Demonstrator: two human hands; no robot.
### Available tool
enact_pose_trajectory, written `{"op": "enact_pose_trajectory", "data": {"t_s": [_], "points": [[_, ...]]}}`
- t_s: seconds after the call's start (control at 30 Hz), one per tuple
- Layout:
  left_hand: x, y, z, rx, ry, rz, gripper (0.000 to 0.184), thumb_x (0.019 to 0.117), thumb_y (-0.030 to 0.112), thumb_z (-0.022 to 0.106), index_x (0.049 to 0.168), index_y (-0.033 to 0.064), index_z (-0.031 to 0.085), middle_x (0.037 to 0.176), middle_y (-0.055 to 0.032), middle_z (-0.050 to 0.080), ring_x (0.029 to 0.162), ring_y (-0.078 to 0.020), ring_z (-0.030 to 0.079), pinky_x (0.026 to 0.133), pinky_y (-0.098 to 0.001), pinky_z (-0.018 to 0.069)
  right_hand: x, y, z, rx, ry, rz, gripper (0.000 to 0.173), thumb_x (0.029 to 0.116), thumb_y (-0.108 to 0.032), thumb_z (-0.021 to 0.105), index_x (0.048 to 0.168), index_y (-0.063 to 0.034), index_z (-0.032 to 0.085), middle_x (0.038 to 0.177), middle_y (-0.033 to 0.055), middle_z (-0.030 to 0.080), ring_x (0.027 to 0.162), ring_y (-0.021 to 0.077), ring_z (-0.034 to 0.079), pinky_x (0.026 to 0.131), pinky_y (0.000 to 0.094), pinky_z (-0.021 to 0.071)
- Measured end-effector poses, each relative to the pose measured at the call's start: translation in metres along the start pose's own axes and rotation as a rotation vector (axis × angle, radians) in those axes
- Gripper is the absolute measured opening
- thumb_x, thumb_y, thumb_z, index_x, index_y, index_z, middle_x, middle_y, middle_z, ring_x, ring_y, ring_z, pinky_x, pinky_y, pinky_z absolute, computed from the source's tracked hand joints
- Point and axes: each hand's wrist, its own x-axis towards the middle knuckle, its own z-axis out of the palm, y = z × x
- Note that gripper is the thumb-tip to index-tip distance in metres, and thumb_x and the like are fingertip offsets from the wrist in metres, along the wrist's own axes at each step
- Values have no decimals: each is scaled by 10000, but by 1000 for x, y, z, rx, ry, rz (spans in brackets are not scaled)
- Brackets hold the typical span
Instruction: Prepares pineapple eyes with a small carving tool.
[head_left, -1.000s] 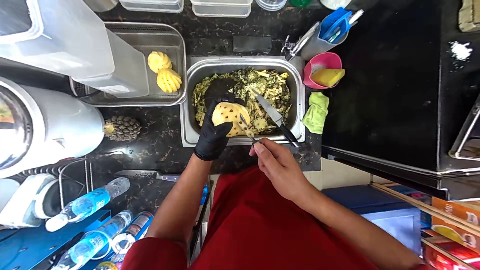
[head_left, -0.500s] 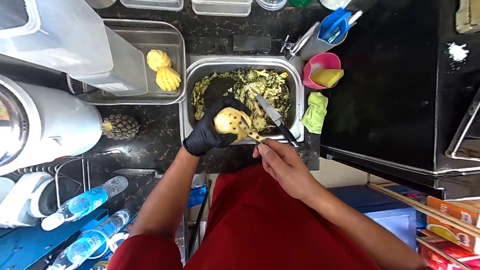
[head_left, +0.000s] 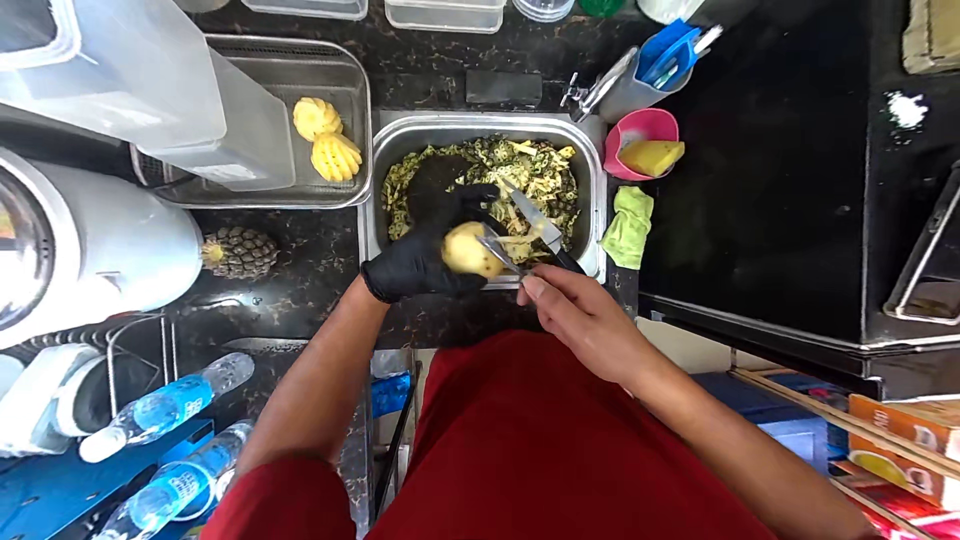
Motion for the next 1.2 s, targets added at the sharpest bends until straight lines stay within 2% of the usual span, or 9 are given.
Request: {"op": "enact_pose_trajectory", "data": {"t_s": [0.13,0.2,0.3,0.43,0.53,0.67,0.9,1.0,1.2], "points": [[-8,-11,-9,-397,326,17,762,811,249,796,1470,151,425,1314,-75,614,1137,-195,640,956,-378,569,-2,17,-14,159,108,-80,366,1099,-301,380,1070,-99,683,600,-67,451,461,30,371,421,188,322],[-13,-8,-9,-713,391,25,739,882,485,719,1524,254,434,1412,-77,583,1228,-259,619,987,-473,565,2,25,-17,195,163,-110,370,1103,-293,354,1095,-89,663,606,-65,457,451,27,374,405,179,321],[-12,-15,-4,-894,461,23,902,760,787,666,1468,255,497,1403,-99,596,1278,-316,588,1011,-571,520,4,30,-13,196,178,-93,367,1101,-288,355,1112,-83,659,631,-65,487,462,28,404,407,180,342],[4,-30,20,-997,590,63,553,900,481,723,1337,172,586,1252,-109,666,1128,-244,666,940,-437,581,9,33,4,76,168,-89,359,1096,-366,421,1104,-123,685,648,-56,481,518,65,432,475,242,383],[11,-30,36,-1063,669,21,491,891,438,723,1265,147,594,1162,-117,677,1040,-231,688,862,-403,604,12,35,15,21,174,-98,366,1089,-407,427,1081,-145,683,642,-59,470,531,73,446,502,275,407],[17,-40,43,-1167,656,56,576,971,539,577,1395,159,491,1271,-156,605,1125,-287,629,930,-452,560,15,37,29,22,180,-95,360,1088,-412,433,1071,-153,682,632,-62,463,525,73,450,499,279,411],[13,-21,61,-1216,750,5,608,957,538,627,1436,195,477,1344,-126,599,1198,-272,621,992,-440,553,16,37,32,4,203,-67,350,1085,-423,440,1094,-167,678,630,-61,465,521,68,452,499,275,413],[26,-2,64,-1170,894,-77,528,989,558,506,1342,166,517,1224,-134,619,1086,-273,638,890,-464,569,14,38,30,-7,226,-90,350,1079,-427,453,1097,-166,686,638,-64,480,530,61,460,507,274,421],[26,11,64,-1144,904,-236,527,977,584,463,1265,150,548,1106,-146,641,956,-280,660,780,-455,582,13,44,21,-221,267,-153,392,1060,-474,463,1134,-185,717,655,-61,551,573,70,528,534,324,467]]}}
